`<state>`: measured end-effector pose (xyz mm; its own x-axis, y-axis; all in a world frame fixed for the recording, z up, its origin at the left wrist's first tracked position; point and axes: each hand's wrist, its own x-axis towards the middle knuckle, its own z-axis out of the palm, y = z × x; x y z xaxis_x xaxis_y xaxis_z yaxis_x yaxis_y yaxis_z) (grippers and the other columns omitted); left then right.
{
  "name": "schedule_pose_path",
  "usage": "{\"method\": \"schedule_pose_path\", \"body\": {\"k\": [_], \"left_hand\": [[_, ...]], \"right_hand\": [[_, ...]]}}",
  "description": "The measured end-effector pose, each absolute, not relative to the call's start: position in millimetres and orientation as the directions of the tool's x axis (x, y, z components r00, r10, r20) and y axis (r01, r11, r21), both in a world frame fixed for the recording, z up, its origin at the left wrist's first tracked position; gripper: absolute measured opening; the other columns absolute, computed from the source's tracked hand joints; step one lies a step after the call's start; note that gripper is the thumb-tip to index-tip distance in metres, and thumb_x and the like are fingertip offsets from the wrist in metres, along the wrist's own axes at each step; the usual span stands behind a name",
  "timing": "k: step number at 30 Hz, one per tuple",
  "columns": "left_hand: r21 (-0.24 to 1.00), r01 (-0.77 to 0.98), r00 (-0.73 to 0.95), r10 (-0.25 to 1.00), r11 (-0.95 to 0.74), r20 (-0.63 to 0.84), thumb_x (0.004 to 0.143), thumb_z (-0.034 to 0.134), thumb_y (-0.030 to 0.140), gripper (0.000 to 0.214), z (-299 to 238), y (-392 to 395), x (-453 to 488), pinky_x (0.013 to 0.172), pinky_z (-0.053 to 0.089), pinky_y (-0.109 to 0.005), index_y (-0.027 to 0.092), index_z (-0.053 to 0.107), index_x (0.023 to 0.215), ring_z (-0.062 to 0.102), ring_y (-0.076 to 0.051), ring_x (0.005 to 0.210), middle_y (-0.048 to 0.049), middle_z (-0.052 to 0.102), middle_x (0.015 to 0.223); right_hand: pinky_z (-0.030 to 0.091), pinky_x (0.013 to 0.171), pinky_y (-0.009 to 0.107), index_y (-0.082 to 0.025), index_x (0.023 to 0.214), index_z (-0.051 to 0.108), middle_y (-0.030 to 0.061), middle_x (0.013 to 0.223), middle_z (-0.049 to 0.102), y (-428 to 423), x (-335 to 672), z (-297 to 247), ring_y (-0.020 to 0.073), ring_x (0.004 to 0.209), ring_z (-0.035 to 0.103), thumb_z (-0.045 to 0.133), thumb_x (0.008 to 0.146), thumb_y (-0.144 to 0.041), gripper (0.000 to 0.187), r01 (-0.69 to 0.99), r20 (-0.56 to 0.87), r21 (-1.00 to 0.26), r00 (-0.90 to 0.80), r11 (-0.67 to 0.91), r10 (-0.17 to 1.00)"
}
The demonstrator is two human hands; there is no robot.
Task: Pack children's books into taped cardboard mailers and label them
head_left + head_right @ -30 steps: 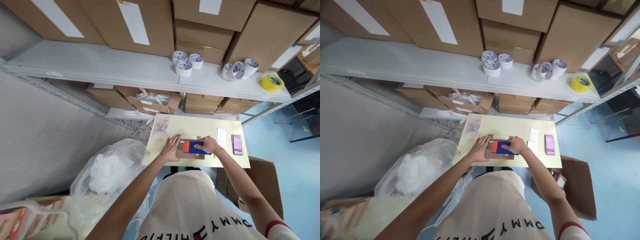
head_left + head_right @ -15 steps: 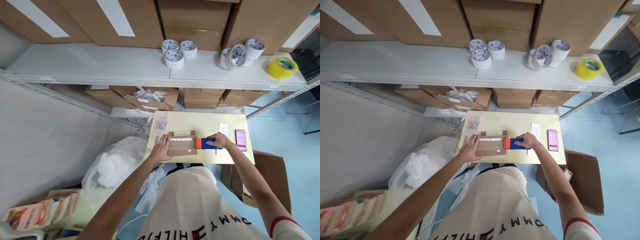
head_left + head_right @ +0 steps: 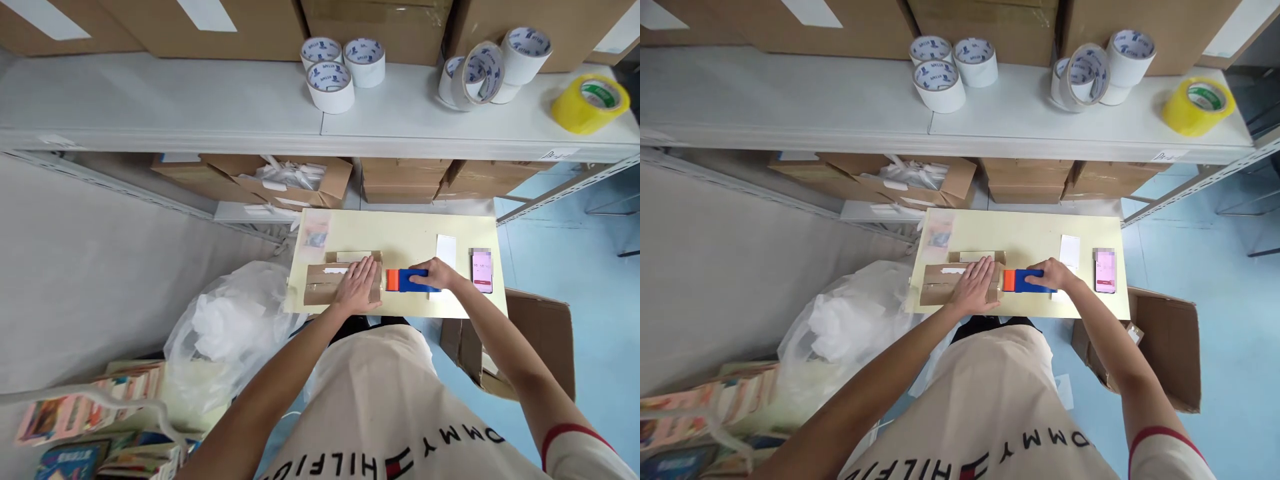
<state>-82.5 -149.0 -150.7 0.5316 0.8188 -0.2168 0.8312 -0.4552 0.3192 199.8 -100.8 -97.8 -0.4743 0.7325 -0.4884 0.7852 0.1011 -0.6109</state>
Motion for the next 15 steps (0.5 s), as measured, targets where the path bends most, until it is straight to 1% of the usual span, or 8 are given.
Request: {"method": "schedule_pose_path", "body": {"k": [3, 5, 6, 8, 10, 12, 14, 15], "left_hand": [[0.309, 0.829, 0.539, 0.813, -0.466, -0.221, 0.073, 0.066, 0.057, 0.104, -150.0, -150.5, -84.8, 0.120, -0.002, -0.051, 0.012, 0.020, 0.155, 0.007, -0.037, 0.150, -0.0172, 0.012, 0.163], [0.308, 0.809, 0.573, 0.790, -0.501, -0.219, 0.075, 0.066, 0.052, 0.086, -146.9, -151.2, -83.4, 0.117, -0.003, -0.059, 0.024, 0.035, 0.150, 0.005, -0.040, 0.149, -0.0124, 0.013, 0.164], [0.307, 0.799, 0.588, 0.778, -0.517, -0.220, 0.077, 0.066, 0.050, 0.075, -144.8, -151.4, -81.9, 0.115, -0.003, -0.063, 0.029, 0.043, 0.145, 0.004, -0.041, 0.149, -0.0096, 0.014, 0.164], [0.303, 0.796, 0.593, 0.773, -0.523, -0.224, 0.077, 0.067, 0.048, 0.057, -140.3, -151.5, -77.7, 0.114, -0.002, -0.067, 0.033, 0.058, 0.131, 0.004, -0.042, 0.149, -0.0053, 0.017, 0.163], [0.290, 0.819, 0.562, 0.794, -0.495, -0.231, 0.074, 0.070, 0.047, 0.047, -137.3, -151.5, -72.6, 0.113, 0.000, -0.068, 0.032, 0.067, 0.119, 0.007, -0.043, 0.148, -0.0047, 0.021, 0.162], [0.277, 0.844, 0.523, 0.821, -0.460, -0.230, 0.072, 0.072, 0.048, 0.045, -136.8, -151.6, -68.2, 0.113, 0.001, -0.069, 0.028, 0.070, 0.112, 0.010, -0.045, 0.147, -0.0070, 0.024, 0.162], [0.279, 0.863, 0.485, 0.846, -0.422, -0.220, 0.069, 0.074, 0.050, 0.050, -138.7, -151.6, -66.2, 0.113, 0.001, -0.069, 0.027, 0.069, 0.114, 0.011, -0.045, 0.147, -0.0092, 0.023, 0.161], [0.290, 0.866, 0.474, 0.854, -0.407, -0.215, 0.068, 0.075, 0.052, 0.056, -140.1, -151.5, -66.3, 0.113, -0.001, -0.069, 0.028, 0.067, 0.118, 0.009, -0.045, 0.147, -0.0097, 0.022, 0.162]], "right_hand": [[0.053, 0.075, 0.029, -0.027, 0.112, 0.073, 0.0031, 0.096, 0.077, -102.3, 206.6, -88.7, 0.0224, 0.087, 0.071, 0.055, 0.087, -0.052, 0.040, 0.882, -0.560, -0.461, -0.374, 0.097, 0.739], [0.053, 0.077, 0.033, -0.026, 0.108, 0.075, 0.0074, 0.098, 0.077, -103.6, 185.8, -82.8, 0.0268, 0.094, 0.071, 0.055, 0.087, -0.053, 0.039, 0.940, -0.582, -0.310, -0.304, 0.140, 0.754], [0.053, 0.079, 0.036, -0.024, 0.104, 0.076, 0.0111, 0.100, 0.076, -104.3, 169.0, -80.8, 0.0295, 0.097, 0.070, 0.055, 0.087, -0.053, 0.039, 0.961, -0.579, -0.225, -0.266, 0.163, 0.771], [0.053, 0.077, 0.039, -0.017, 0.100, 0.075, 0.0179, 0.100, 0.074, -105.7, 132.4, -79.5, 0.0314, 0.094, 0.071, 0.056, 0.088, -0.045, 0.037, 0.977, -0.573, -0.124, -0.215, 0.176, 0.791], [0.053, 0.076, 0.039, -0.014, 0.098, 0.074, 0.0204, 0.099, 0.074, -107.4, 107.1, -81.4, 0.0312, 0.092, 0.071, 0.055, 0.090, -0.034, 0.029, 0.966, -0.569, -0.123, -0.256, 0.227, 0.782], [0.053, 0.076, 0.040, -0.014, 0.101, 0.072, 0.0204, 0.097, 0.074, -110.4, 103.8, -85.4, 0.0314, 0.092, 0.071, 0.052, 0.092, -0.036, 0.032, 0.972, -0.538, -0.129, -0.235, 0.197, 0.809], [0.053, 0.075, 0.039, -0.017, 0.112, 0.068, 0.0182, 0.098, 0.074, -115.4, 120.0, -91.3, 0.0312, 0.091, 0.071, 0.045, 0.095, -0.046, 0.041, 0.988, -0.470, -0.136, -0.132, 0.076, 0.873], [0.053, 0.075, 0.038, -0.019, 0.119, 0.065, 0.0166, 0.099, 0.074, -118.6, 131.4, -95.4, 0.0306, 0.091, 0.071, 0.040, 0.096, -0.050, 0.046, 0.988, -0.433, -0.152, -0.065, -0.002, 0.899]]}}
